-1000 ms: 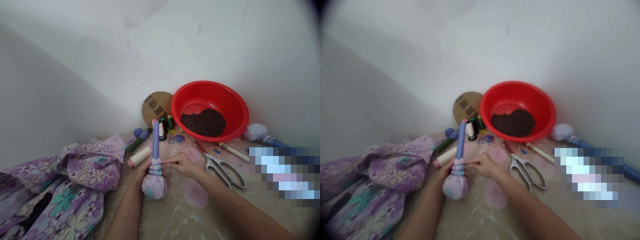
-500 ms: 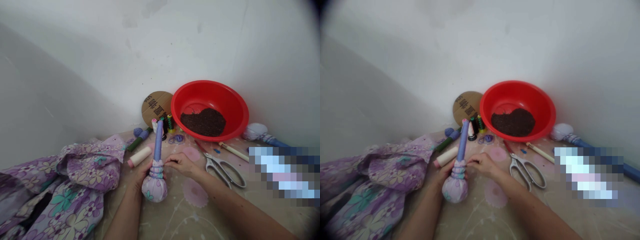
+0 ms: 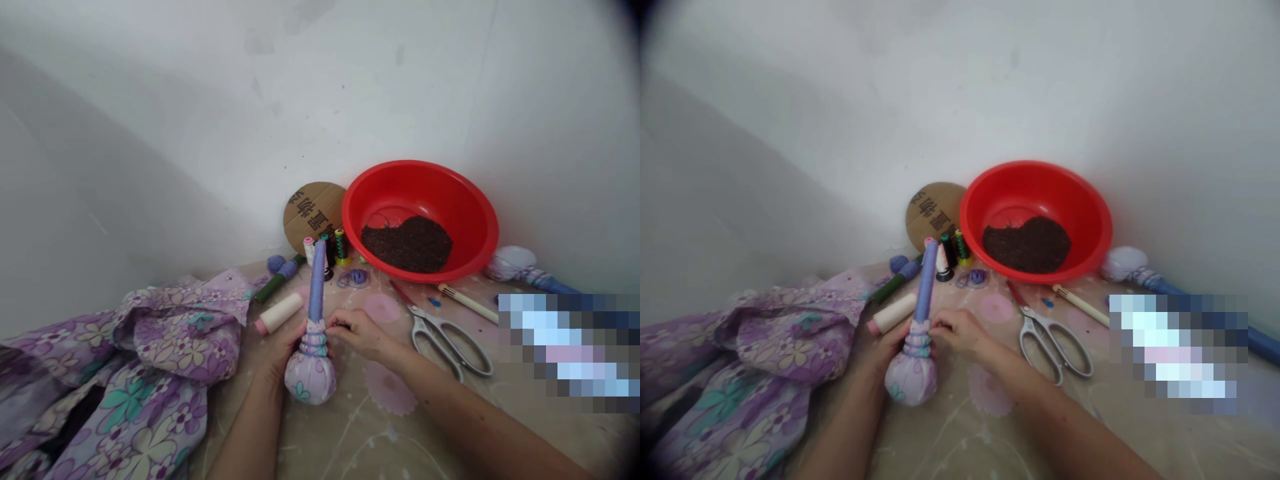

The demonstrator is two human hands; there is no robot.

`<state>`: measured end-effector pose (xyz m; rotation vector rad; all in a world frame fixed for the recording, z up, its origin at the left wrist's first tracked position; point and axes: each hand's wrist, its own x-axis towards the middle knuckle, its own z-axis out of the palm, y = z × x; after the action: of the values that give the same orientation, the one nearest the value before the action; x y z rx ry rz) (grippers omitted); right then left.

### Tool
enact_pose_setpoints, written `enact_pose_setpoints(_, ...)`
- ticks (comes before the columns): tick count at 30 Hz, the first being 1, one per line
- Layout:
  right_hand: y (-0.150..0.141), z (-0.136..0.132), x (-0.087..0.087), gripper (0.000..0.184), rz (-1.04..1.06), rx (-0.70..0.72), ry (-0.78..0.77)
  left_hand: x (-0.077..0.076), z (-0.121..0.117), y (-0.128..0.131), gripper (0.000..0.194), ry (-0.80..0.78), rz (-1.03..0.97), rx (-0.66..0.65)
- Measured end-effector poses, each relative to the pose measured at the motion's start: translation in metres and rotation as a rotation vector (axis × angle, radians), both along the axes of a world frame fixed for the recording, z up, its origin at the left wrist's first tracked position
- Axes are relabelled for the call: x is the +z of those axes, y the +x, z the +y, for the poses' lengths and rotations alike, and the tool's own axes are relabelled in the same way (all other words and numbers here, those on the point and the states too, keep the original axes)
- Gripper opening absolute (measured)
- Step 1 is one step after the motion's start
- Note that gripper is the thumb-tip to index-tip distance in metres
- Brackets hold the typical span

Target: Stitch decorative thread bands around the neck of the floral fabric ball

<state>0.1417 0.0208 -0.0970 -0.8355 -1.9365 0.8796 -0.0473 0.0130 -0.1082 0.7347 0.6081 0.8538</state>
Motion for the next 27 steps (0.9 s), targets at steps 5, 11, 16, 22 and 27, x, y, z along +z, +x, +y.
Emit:
enact_pose_setpoints(5,-0.002,-0.007,0.007,0.004,-0.002,-0.029,0.03,0.006,-0.003,0.003,0.013,0.065,0.051,0.109)
enact_pose_setpoints(11,-0.005,-0.015,0.013,0.006,0.052,0.008,0.001,0.02,-0.01,0.009,0.022,0.113,0.134,0.099)
enact_pose_setpoints(16,-0.006,-0.017,0.015,0.016,-0.035,-0.047,0.077,0.026,-0.011,0.01,0.02,0.181,0.21,0.113)
enact_pose_setpoints(22,-0.003,-0.022,0.018,0.012,-0.249,-0.214,0.392,0.032,-0.012,0.016,0.015,0.226,0.213,0.223)
enact_pose_setpoints(27,-0.004,-0.023,0.015,0.02,-0.388,-0.375,0.725,0.036,-0.014,0.021,0.019,0.219,0.23,0.275)
